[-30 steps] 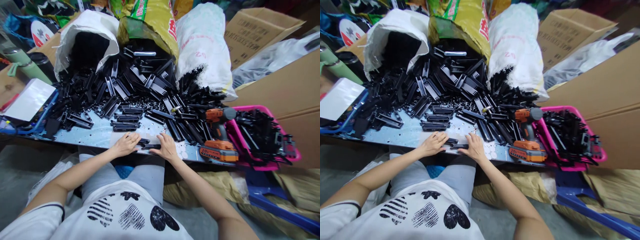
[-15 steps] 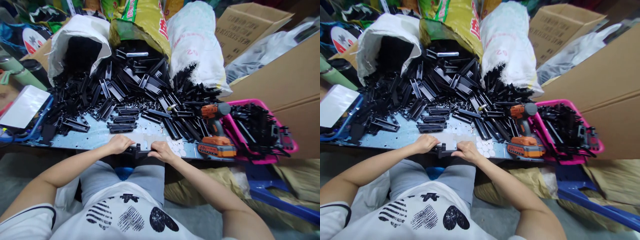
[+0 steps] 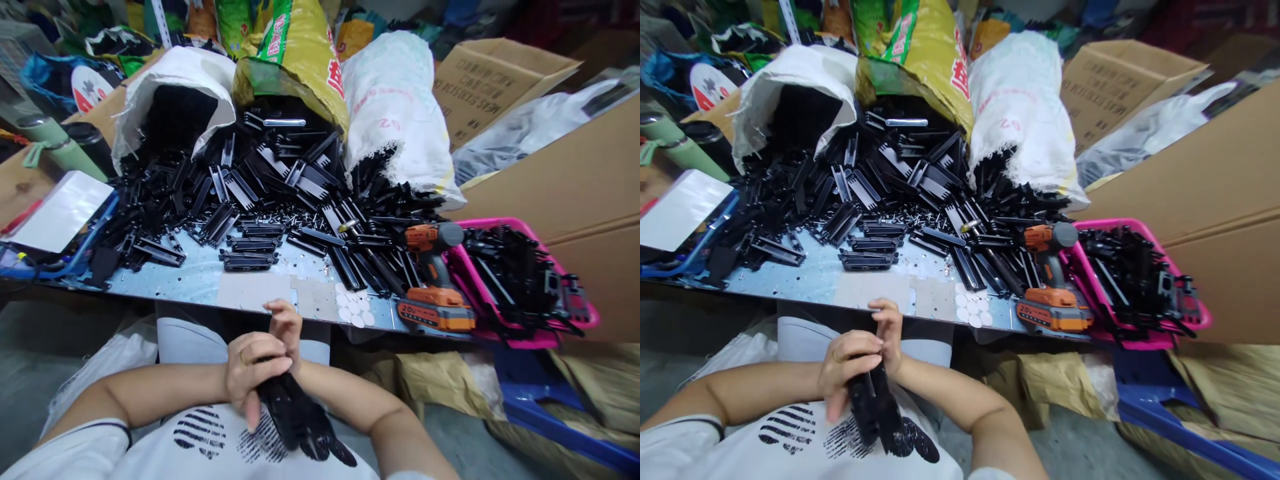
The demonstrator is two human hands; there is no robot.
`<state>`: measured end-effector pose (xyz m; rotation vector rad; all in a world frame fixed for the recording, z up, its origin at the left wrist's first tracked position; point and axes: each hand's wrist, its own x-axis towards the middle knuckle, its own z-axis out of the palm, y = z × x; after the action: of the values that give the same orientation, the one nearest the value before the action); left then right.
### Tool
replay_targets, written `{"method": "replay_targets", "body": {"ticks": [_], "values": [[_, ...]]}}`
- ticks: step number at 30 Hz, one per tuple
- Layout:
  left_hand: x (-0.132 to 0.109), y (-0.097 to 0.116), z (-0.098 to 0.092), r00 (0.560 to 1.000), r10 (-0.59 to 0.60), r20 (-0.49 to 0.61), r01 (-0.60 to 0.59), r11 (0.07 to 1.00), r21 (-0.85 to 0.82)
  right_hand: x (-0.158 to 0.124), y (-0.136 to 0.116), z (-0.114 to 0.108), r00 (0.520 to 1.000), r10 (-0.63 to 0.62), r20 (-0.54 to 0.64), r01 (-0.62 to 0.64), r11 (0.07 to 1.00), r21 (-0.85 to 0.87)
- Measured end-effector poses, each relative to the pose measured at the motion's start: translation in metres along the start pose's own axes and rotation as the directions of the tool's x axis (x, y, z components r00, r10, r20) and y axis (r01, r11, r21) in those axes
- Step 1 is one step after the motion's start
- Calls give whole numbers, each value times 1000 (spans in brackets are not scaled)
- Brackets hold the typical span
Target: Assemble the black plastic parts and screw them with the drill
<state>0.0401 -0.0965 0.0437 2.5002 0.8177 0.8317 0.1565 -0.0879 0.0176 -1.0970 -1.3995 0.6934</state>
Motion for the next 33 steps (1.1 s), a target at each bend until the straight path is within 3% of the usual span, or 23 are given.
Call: {"method": "replay_targets", "body": {"ticks": [2, 4, 6, 9, 12, 14, 17, 18, 19, 22, 23, 24, 27, 28, 33], "values": [[-2, -22, 7, 989, 96, -110, -89, 994, 65, 22, 16, 13, 999, -3, 44, 7, 995, -101], [2, -53, 7, 957, 210, -200, -171, 965, 196, 67, 34, 17, 968, -55, 245, 108, 972, -210], [9, -85, 5, 969, 206, -140, -150, 932, 330, 127, 53, 18, 896, -101, 431, 260, 909, -326], [22, -118, 7, 991, 125, 56, -137, 884, 447, 217, 79, 24, 848, 29, 529, 366, 689, -626], [30, -125, 14, 985, 112, 133, -164, 850, 501, 275, 94, 42, 714, 224, 664, 508, 487, -711], [32, -122, 17, 984, 124, 130, -175, 828, 532, 294, 97, 56, 643, 263, 720, 564, 473, -677], [32, -118, 20, 988, 117, 100, -153, 814, 560, 306, 92, 68, 593, 256, 763, 606, 482, -633], [32, -117, 20, 990, 101, 95, -137, 818, 558, 307, 89, 67, 596, 239, 766, 612, 483, -627], [32, -117, 20, 992, 80, 94, -119, 826, 551, 307, 86, 65, 631, 201, 749, 602, 481, -637], [35, -117, 19, 995, -7, 103, -50, 840, 540, 293, 83, 48, 833, 17, 552, 476, 484, -734], [36, -117, 19, 994, -40, 104, -23, 839, 544, 283, 86, 41, 865, -22, 500, 444, 496, -746], [39, -117, 18, 992, -73, 107, 3, 834, 551, 271, 91, 35, 869, -34, 494, 440, 510, -739], [47, -121, 16, 982, -136, 130, 39, 823, 566, 236, 114, 25, 796, 35, 604, 483, 564, -669], [51, -125, 16, 980, -142, 142, 38, 823, 567, 229, 121, 26, 793, 53, 607, 472, 577, -667], [75, -161, 7, 973, -147, 177, 19, 817, 576, 237, 138, 51, 872, 89, 480, 368, 526, -767]]}}
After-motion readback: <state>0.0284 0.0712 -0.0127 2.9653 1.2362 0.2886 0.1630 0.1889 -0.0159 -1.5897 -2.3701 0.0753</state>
